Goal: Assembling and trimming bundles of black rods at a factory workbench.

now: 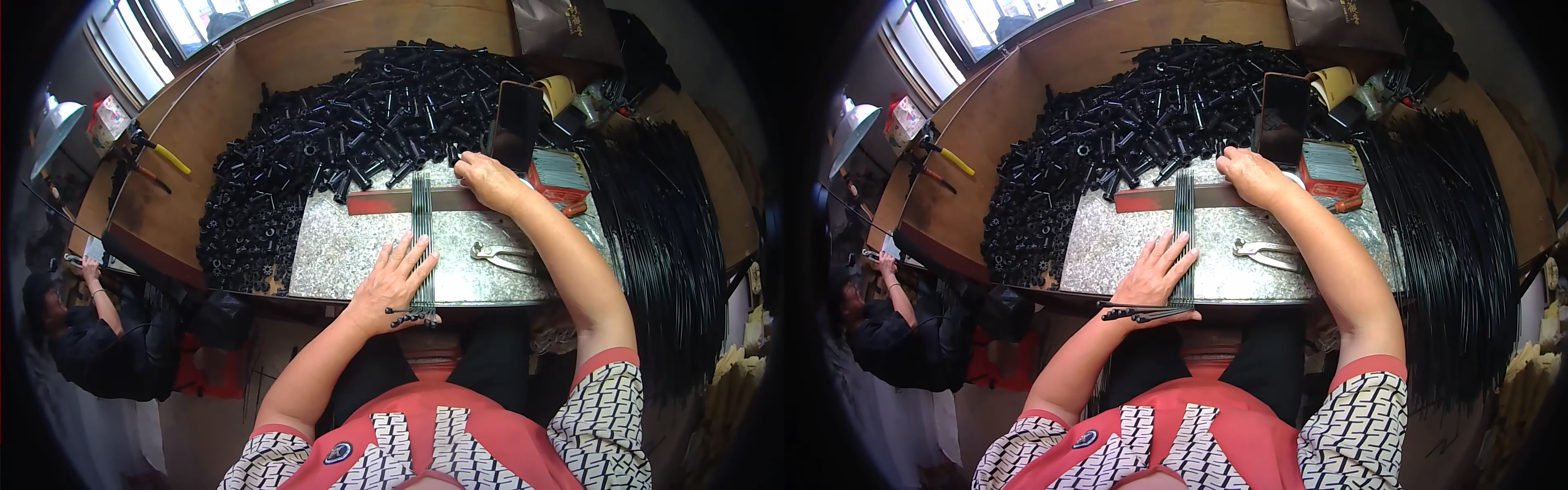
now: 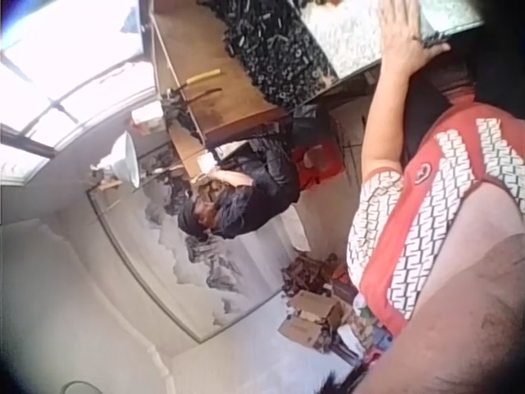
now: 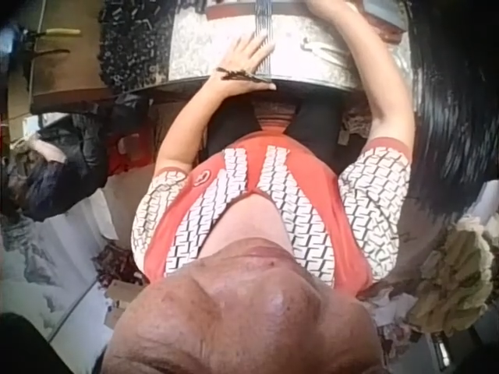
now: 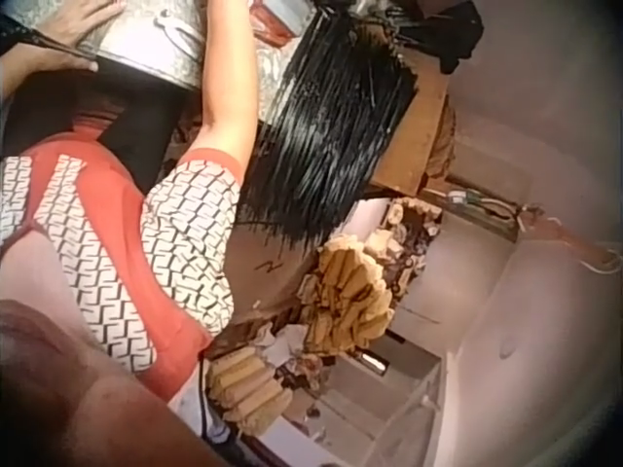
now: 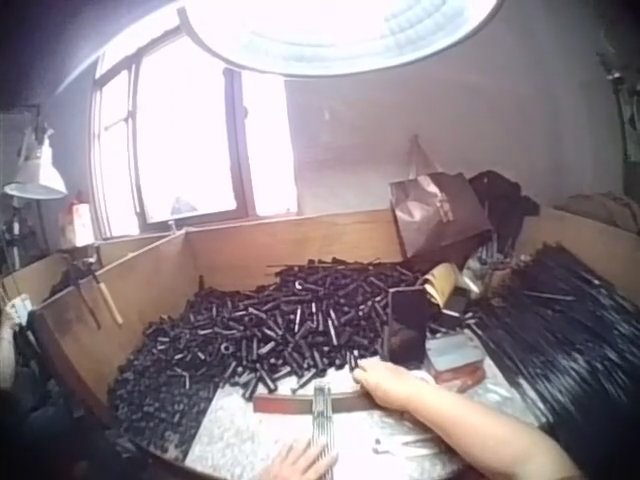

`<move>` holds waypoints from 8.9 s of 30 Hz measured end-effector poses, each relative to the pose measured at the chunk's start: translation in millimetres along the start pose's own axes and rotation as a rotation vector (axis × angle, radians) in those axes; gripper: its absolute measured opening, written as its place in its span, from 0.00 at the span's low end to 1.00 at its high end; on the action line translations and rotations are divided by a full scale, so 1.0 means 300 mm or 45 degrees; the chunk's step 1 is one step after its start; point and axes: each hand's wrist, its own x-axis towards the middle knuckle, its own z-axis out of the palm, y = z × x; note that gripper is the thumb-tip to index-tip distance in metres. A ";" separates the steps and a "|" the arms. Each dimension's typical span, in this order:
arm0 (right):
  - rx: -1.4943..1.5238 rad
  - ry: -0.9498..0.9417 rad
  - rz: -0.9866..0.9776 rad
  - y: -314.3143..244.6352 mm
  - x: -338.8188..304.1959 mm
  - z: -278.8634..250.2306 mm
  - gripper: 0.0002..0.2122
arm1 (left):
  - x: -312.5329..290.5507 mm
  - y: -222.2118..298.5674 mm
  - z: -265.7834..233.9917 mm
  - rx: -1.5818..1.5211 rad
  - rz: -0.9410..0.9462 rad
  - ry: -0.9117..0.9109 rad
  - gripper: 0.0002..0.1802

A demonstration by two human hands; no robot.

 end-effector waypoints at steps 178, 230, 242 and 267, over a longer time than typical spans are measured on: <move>-0.200 0.058 0.054 -0.058 0.019 0.039 0.14 | -0.009 0.005 0.000 -0.040 -0.019 0.091 0.51; 0.109 0.371 -0.063 -0.069 -0.004 -0.078 0.21 | -0.024 -0.010 0.021 0.013 -0.025 0.127 0.54; -0.295 -0.195 0.784 0.382 -0.311 -0.245 0.09 | -0.015 -0.015 0.047 0.024 -0.009 0.236 0.29; 0.455 0.626 0.555 -0.065 -0.274 -0.461 0.05 | -0.001 0.111 -0.364 -1.491 0.392 0.466 0.31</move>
